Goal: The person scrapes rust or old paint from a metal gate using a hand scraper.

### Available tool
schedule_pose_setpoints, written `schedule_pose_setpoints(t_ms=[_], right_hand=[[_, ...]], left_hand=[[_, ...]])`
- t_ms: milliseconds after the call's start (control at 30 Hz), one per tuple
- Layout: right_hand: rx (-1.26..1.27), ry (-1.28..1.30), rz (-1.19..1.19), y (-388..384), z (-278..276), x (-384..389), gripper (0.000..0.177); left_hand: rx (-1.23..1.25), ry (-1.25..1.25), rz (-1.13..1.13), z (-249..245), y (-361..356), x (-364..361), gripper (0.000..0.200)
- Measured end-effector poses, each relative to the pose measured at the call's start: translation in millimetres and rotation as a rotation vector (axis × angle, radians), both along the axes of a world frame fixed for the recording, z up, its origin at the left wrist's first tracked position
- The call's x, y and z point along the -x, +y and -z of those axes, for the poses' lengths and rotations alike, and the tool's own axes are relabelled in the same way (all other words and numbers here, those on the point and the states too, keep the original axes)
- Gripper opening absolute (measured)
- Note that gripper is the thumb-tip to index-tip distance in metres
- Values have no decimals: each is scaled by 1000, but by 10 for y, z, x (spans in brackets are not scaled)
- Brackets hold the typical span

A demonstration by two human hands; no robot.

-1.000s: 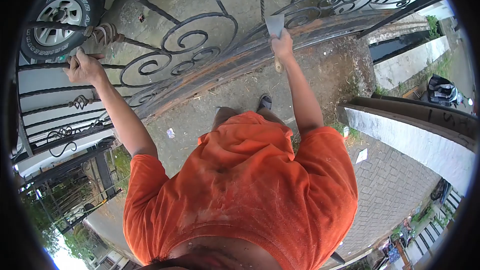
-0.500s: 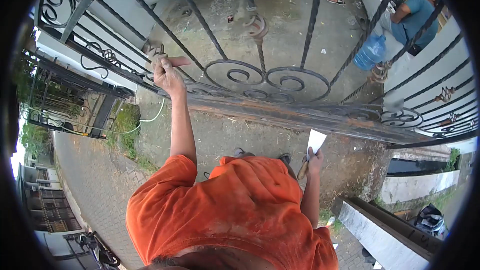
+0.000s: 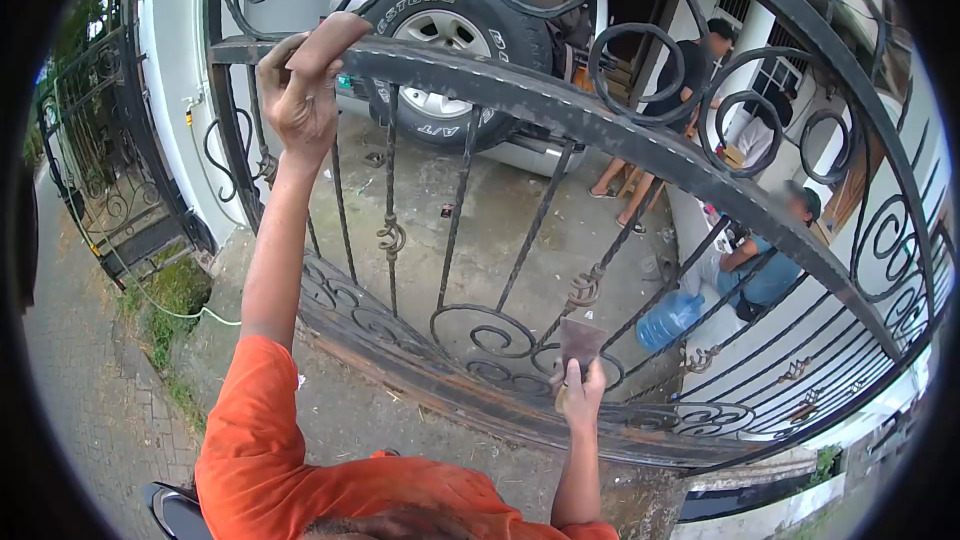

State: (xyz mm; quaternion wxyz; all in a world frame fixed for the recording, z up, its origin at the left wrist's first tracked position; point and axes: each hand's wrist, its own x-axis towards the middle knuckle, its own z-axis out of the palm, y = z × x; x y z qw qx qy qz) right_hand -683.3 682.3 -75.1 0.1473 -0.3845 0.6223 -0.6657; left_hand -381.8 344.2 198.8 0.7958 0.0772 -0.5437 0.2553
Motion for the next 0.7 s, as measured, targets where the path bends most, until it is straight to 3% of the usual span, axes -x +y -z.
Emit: schedule_pose_setpoints(t_ms=[133, 167, 233, 300, 400, 500, 567, 600, 633, 700], right_hand=[[156, 1062, 501, -210, -1670, -290, 24], [168, 1133, 579, -264, -1987, -351, 31], [196, 1439, 767, -353, -2420, -242, 41], [216, 1540, 794, -467, -2763, -286, 43], [-7, 1698, 877, -629, -2966, -363, 40], [2, 1527, 649, -700, -2999, -547, 32], [115, 1409, 469, -641, -3120, -743, 25], [153, 1520, 657, -717, -3244, -808, 23], [81, 1464, 682, -787, -3276, -787, 29], [-132, 1634, 741, -962, -3290, -750, 32]], left_hand=[[-113, -489, 19, -446, -160, 237, 13], [-105, -579, 14, -494, -197, 296, 15], [-324, -781, 156, -562, -258, 394, 16], [-517, -815, 260, -654, -252, 448, 15], [-489, -791, 381, -685, -427, 523, 17], [-505, -808, 395, -692, -462, 455, 21], [-677, -835, 1274, -738, -503, 338, 30], [-556, -770, 1026, -788, -564, 222, 38], [-461, -763, 914, -808, -722, 212, 40], [-618, -680, 784, -810, -680, 107, 39]])
